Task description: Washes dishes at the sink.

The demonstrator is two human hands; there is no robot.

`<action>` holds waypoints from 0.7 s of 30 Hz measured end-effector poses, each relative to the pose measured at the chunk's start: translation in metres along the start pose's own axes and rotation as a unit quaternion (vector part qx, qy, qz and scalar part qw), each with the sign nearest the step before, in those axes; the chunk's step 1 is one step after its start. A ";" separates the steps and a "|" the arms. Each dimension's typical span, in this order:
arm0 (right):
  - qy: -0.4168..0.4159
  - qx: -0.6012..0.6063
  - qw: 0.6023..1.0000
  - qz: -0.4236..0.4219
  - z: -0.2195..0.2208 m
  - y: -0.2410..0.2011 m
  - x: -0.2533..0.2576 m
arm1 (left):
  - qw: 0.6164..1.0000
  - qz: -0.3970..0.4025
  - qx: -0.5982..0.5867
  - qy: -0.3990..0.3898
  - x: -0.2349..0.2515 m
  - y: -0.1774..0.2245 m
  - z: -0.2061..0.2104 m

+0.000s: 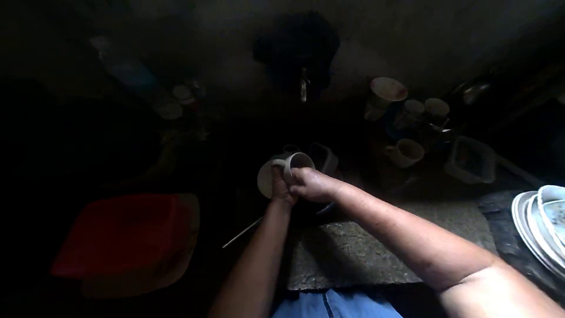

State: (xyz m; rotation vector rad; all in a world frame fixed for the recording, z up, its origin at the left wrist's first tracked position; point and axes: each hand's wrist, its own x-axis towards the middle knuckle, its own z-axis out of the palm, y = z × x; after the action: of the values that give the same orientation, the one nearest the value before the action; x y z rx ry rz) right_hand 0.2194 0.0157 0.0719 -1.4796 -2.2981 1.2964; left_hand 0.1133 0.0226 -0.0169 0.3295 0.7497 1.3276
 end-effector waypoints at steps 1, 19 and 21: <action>-0.033 -0.107 0.993 -0.023 0.000 0.009 -0.002 | 1.000 -0.017 0.012 0.000 -0.001 0.002 -0.002; -0.011 0.040 0.999 -0.017 -0.004 0.056 -0.021 | 0.953 -0.225 0.200 -0.003 -0.016 0.003 -0.024; -0.013 0.107 0.994 0.005 -0.007 0.067 -0.017 | 0.947 -0.199 0.247 -0.045 -0.018 0.003 -0.027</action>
State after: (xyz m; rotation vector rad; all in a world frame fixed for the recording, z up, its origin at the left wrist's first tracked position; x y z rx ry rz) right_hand 0.2779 0.0169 0.0343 -1.4121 -2.0912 1.5191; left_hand 0.0926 0.0010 -0.0296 0.5984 1.0094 0.7264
